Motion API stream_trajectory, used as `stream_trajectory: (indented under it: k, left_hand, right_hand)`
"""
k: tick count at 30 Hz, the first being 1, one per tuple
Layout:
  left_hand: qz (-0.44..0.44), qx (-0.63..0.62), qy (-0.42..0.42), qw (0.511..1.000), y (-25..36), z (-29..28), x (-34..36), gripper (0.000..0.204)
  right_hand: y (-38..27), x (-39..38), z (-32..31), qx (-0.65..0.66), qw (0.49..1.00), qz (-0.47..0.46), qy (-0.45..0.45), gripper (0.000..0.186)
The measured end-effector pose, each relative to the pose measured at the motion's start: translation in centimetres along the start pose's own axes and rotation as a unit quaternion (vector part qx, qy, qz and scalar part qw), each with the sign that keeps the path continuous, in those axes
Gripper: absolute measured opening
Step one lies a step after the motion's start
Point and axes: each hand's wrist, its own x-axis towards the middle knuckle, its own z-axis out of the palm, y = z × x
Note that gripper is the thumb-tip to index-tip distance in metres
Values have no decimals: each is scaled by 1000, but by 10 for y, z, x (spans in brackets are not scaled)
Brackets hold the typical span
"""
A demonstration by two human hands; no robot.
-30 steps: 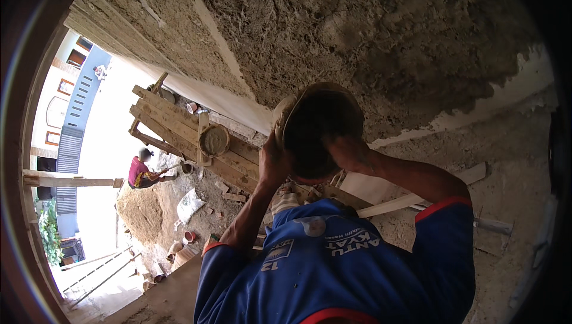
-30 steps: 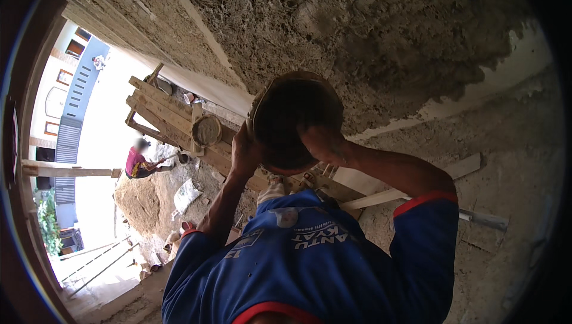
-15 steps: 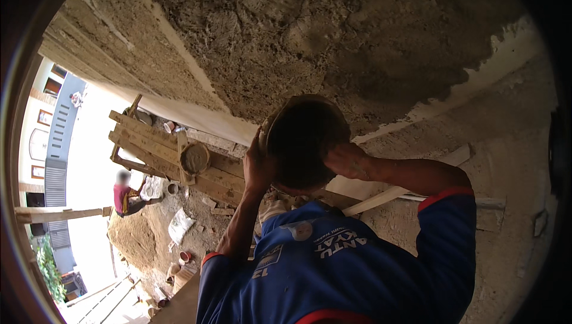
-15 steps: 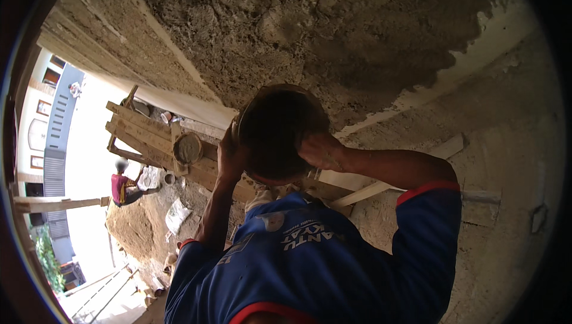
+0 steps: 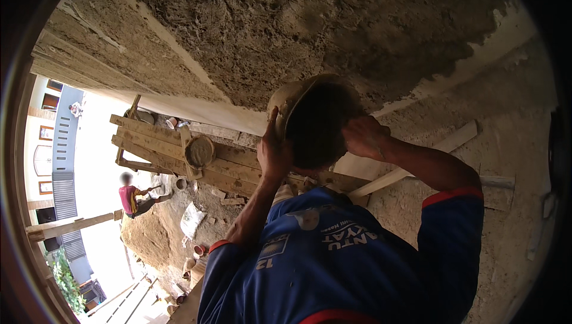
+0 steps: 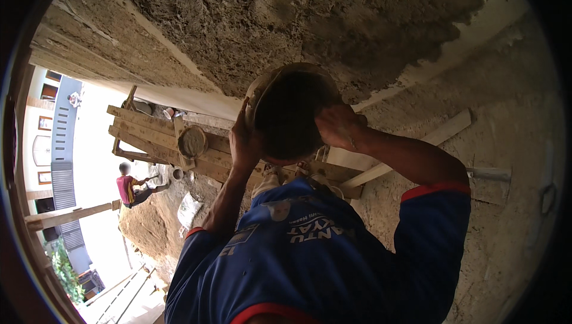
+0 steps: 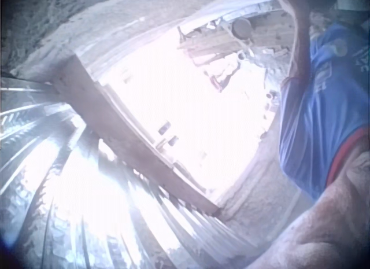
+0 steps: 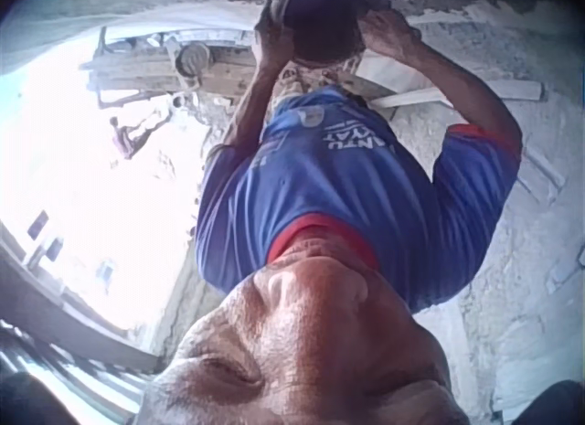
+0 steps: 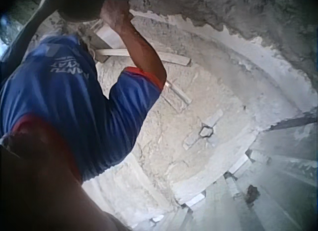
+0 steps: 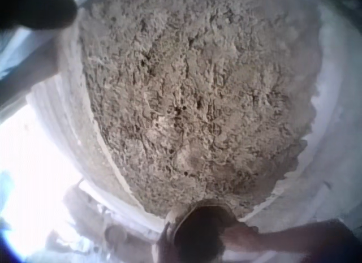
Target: The person applies mortar to a wall using a trowel from a bucket, then levels and smooths the surface by sliding a long wooden board across it.
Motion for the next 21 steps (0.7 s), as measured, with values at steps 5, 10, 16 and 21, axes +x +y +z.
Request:
stream_trajectory:
  k: [5, 10, 16, 21]
  left_hand:
    - [-26, -24, -15, 999, 8, 7, 2, 67]
    - [-72, 75, -47, 993, 5, 20, -3, 70]
    - [-13, -80, 8, 997, -11, 7, 5, 68]
    - [-57, -103, -16, 993, -21, 7, 5, 67]
  right_hand:
    - [-9, -8, 35, 261, 962, 77, 26, 27]
    - [-39, 16, 80, 402, 908, 116, 16, 38]
    - [-33, 0, 70, 436, 880, 93, 165, 43]
    - [-18, -12, 45, 391, 902, 132, 123, 38]
